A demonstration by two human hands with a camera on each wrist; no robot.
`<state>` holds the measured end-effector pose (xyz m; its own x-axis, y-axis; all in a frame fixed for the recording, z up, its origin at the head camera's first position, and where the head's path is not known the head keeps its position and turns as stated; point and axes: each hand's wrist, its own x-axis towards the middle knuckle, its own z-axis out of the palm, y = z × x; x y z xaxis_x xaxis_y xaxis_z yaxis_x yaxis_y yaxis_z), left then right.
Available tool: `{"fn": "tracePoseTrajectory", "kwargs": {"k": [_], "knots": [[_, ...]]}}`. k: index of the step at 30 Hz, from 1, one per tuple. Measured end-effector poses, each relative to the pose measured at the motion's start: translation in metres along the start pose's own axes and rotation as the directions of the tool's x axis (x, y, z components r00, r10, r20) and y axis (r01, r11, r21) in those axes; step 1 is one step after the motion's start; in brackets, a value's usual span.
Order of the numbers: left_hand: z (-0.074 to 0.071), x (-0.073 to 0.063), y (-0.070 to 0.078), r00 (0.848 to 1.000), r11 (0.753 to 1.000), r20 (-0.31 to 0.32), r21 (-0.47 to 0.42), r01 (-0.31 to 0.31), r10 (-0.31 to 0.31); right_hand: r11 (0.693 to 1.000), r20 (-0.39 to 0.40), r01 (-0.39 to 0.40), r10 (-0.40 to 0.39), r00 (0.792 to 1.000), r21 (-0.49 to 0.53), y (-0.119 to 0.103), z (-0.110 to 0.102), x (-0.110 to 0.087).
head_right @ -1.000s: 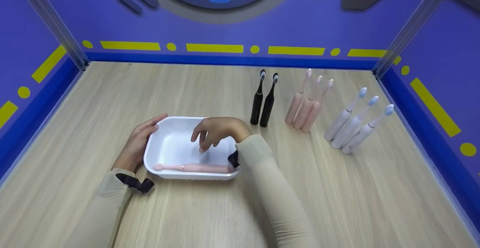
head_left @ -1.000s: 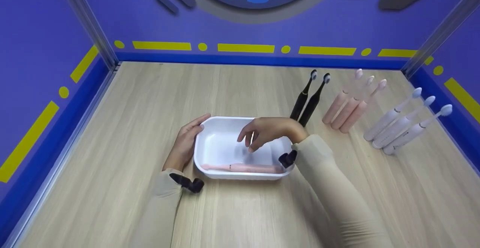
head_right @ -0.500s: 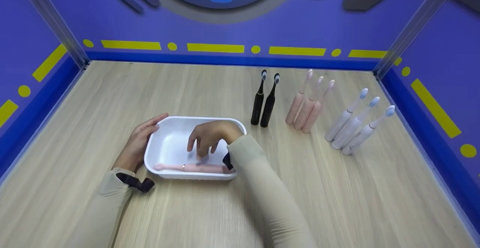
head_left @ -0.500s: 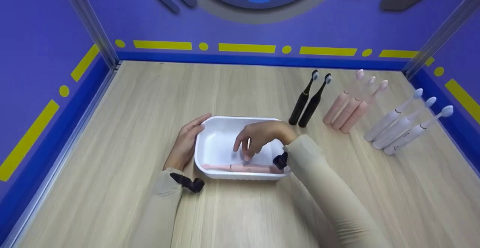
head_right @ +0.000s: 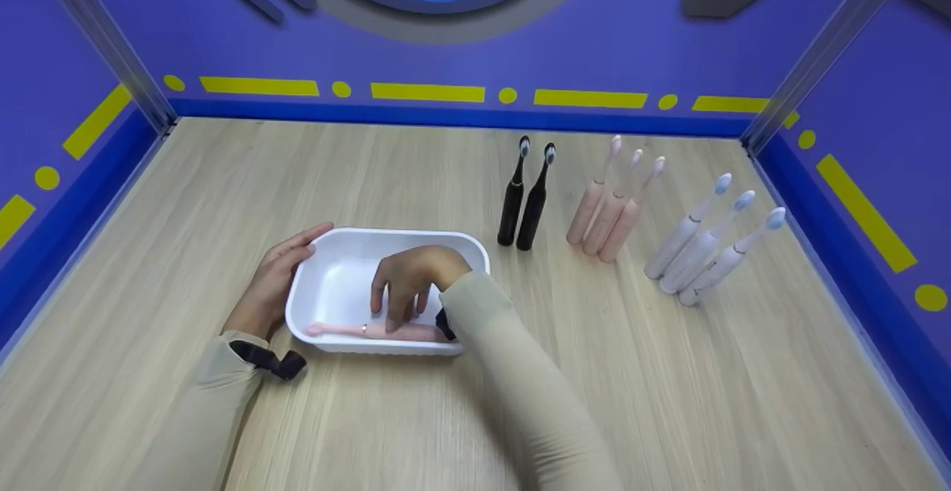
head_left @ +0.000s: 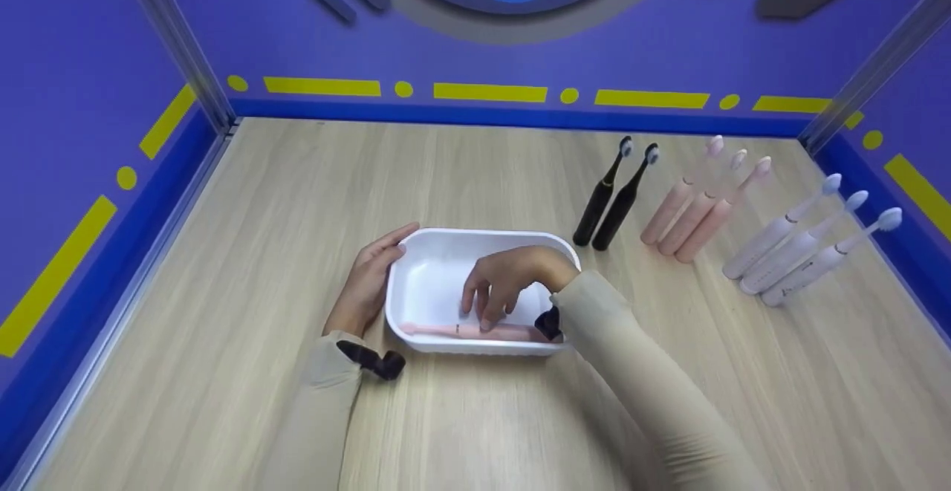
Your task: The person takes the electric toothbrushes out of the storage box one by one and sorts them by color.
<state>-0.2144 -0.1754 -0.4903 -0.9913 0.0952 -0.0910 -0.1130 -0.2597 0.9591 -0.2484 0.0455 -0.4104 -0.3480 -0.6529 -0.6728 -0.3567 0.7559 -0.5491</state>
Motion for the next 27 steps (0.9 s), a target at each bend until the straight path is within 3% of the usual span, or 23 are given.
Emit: {"fn": "tracePoseTrajectory", "kwargs": {"k": [12, 27], "knots": [[-0.0001, 0.0001, -0.0003, 1.0, 1.0, -0.01, 0.011, 0.004, -0.004, 0.994, 0.016, -0.052, 0.051, 0.999, 0.094, -0.0001, 0.0051, 0.0032], [0.0007, 0.0001, 0.0006, 0.999, 0.999, -0.03, 0.03, 0.018, -0.017, 0.996, 0.0, -0.064, 0.064, 0.998, 0.06, -0.0037, 0.0099, 0.0037]]}}
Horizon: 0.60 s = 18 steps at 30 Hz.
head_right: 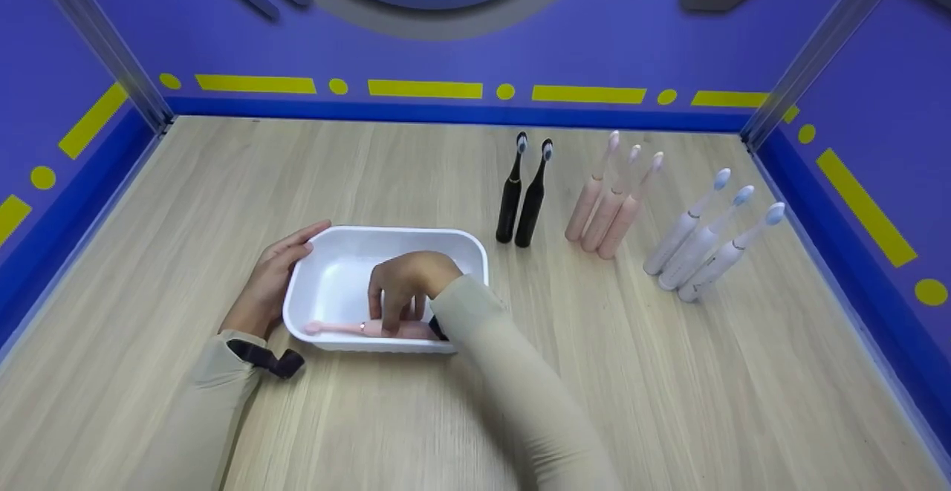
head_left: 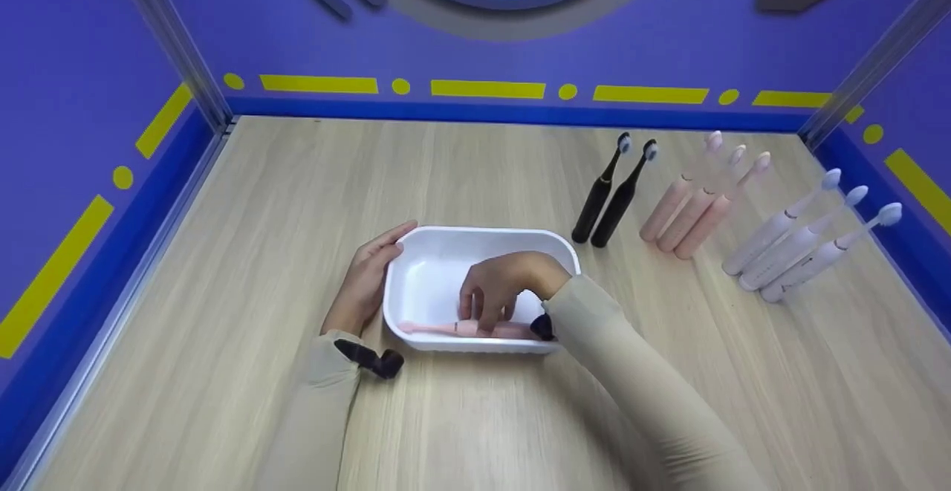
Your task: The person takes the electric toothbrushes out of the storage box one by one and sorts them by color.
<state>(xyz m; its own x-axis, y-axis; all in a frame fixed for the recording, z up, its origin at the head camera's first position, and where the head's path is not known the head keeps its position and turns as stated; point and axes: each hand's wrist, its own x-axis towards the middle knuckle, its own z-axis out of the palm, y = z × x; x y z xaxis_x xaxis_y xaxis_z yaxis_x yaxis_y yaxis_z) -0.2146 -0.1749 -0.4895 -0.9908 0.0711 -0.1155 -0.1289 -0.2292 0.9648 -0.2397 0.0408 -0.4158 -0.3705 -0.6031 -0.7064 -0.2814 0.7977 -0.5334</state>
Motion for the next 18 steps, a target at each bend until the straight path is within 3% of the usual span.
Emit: {"fn": "tracePoseTrajectory", "kwargs": {"k": [11, 18], "knots": [[0.0001, 0.0007, 0.0004, 1.0, 1.0, 0.002, -0.022, 0.008, -0.007, 1.0, 0.007, -0.008, 0.008, 1.0, 0.02, 0.0034, 0.0002, 0.0034], [-0.0004, 0.0001, 0.0003, 1.0, 1.0, 0.015, -0.012, -0.021, 0.021, 0.999, 0.002, 0.013, -0.013, 1.0, 0.042, 0.0078, 0.0003, 0.0046]]}}
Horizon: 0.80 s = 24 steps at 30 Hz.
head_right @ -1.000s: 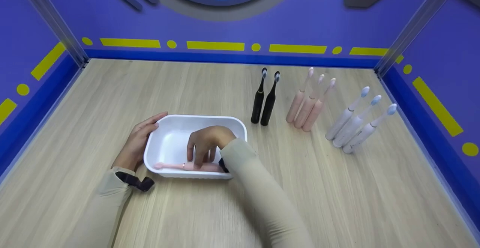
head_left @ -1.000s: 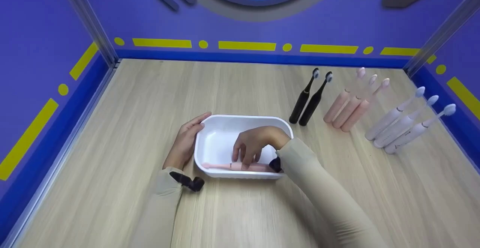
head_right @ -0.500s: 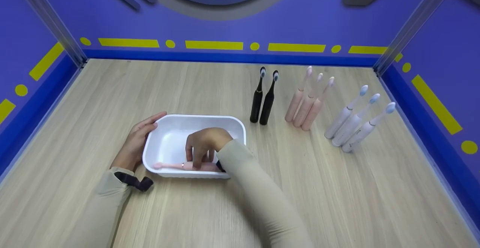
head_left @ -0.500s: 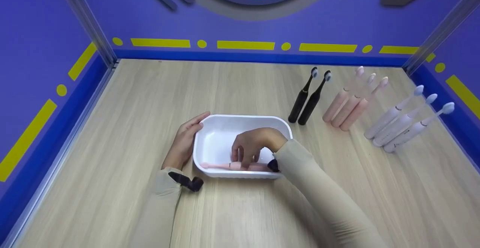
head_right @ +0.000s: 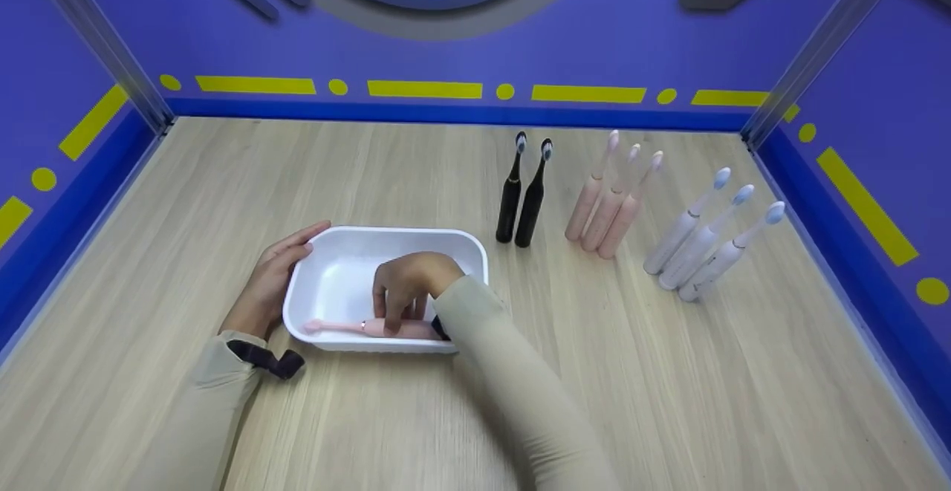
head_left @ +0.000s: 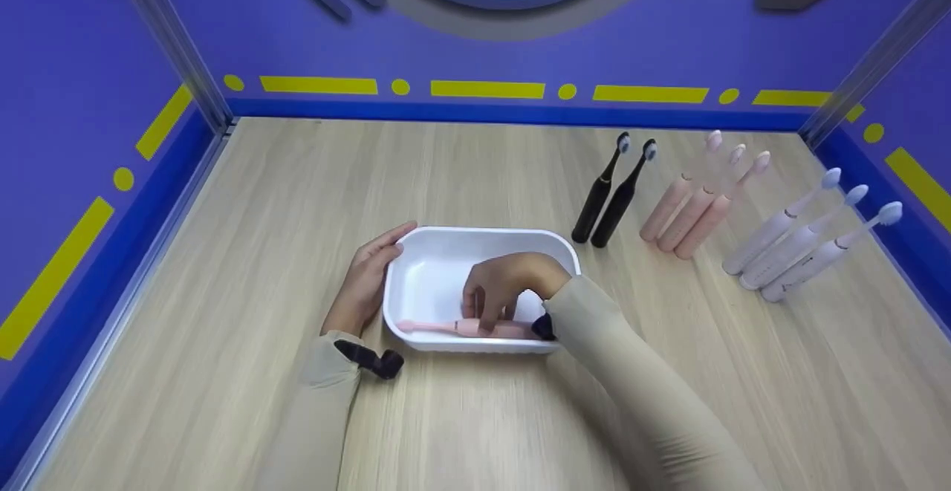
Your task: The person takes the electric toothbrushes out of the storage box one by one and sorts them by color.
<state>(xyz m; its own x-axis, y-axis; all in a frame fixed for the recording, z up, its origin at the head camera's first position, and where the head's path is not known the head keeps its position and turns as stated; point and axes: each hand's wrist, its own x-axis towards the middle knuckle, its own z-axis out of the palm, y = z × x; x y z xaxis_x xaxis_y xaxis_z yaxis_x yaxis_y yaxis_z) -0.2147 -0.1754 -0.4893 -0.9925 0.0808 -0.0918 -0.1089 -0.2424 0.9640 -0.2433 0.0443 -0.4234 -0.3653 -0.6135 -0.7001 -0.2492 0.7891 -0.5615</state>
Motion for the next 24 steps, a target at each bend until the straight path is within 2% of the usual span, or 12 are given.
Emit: {"fn": "tracePoseTrajectory", "kwargs": {"k": [13, 24], "knots": [[-0.0001, 0.001, -0.0011, 1.0, 1.0, -0.012, 0.006, 0.002, -0.001, 1.0, 0.008, 0.018, -0.018, 1.0, 0.001, 0.0036, -0.0001, -0.0007], [0.0001, 0.0003, 0.0001, 1.0, 0.999, -0.015, 0.023, 0.026, -0.026, 0.995, -0.008, 0.087, -0.087, 0.996, -0.046, 0.0064, 0.0002, -0.0035]]}}
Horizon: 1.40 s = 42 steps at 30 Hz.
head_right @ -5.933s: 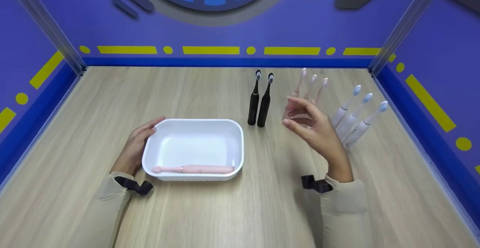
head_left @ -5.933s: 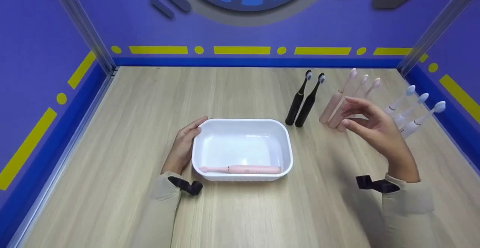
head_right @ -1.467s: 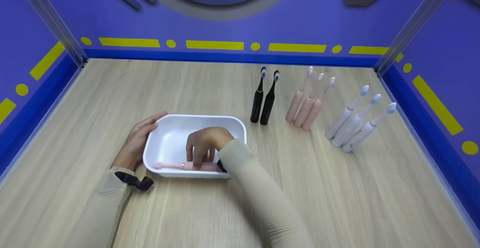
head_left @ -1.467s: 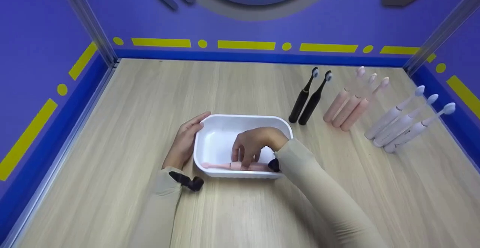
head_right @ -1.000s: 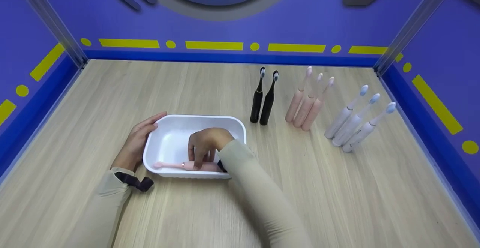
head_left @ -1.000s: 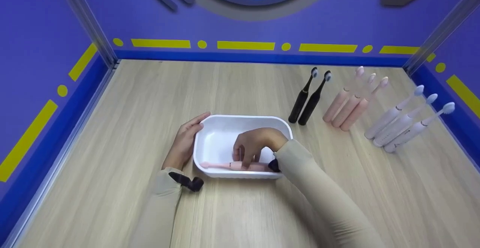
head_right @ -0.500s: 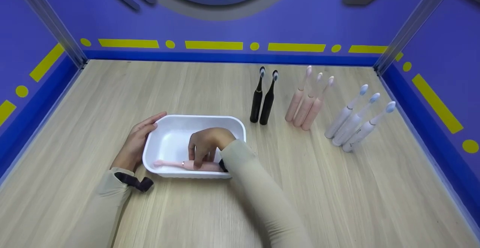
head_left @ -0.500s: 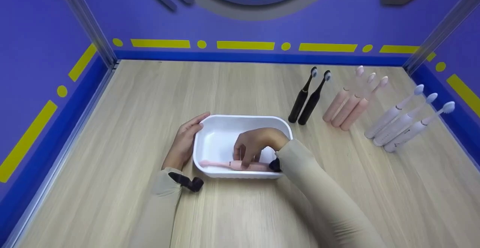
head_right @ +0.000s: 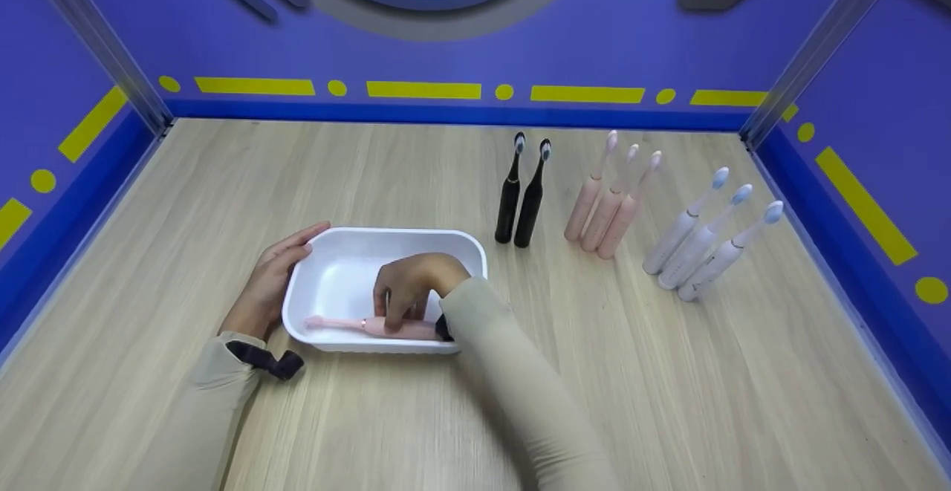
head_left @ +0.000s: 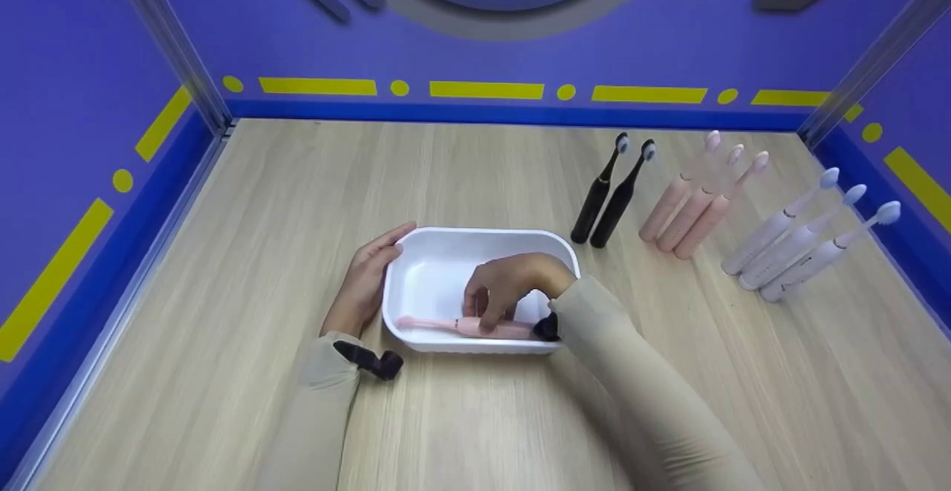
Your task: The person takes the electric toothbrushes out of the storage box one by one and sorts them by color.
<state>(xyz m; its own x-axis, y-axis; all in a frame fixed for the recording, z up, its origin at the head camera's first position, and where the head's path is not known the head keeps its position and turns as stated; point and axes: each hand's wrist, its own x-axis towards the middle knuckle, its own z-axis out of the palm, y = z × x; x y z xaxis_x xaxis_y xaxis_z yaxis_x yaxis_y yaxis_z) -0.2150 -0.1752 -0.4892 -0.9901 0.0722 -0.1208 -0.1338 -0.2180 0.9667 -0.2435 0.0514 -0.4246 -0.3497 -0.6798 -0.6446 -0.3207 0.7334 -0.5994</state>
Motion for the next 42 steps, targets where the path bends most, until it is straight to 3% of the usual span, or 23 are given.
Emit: {"fn": "tracePoseTrajectory", "kwargs": {"k": [12, 27, 32, 42], "knots": [[-0.001, 0.001, 0.0, 1.0, 1.0, -0.008, -0.013, 0.006, -0.006, 0.997, -0.026, 0.036, -0.038, 0.999, -0.074, 0.0, 0.001, -0.002], [0.0, 0.001, -0.001, 1.0, 1.0, -0.006, -0.029, 0.001, -0.002, 0.995, -0.095, 0.095, -0.098, 0.991, -0.044, 0.004, -0.005, -0.01], [0.0, 0.001, 0.0, 1.0, 1.0, 0.0, -0.031, 0.0, -0.001, 0.987, -0.138, 0.148, -0.156, 0.978, -0.07, 0.005, -0.008, -0.013], [0.0, 0.0, 0.0, 1.0, 1.0, -0.005, -0.018, 0.002, -0.002, 0.955, -0.227, 0.238, -0.275, 0.934, -0.179, 0.005, -0.015, -0.02]]}}
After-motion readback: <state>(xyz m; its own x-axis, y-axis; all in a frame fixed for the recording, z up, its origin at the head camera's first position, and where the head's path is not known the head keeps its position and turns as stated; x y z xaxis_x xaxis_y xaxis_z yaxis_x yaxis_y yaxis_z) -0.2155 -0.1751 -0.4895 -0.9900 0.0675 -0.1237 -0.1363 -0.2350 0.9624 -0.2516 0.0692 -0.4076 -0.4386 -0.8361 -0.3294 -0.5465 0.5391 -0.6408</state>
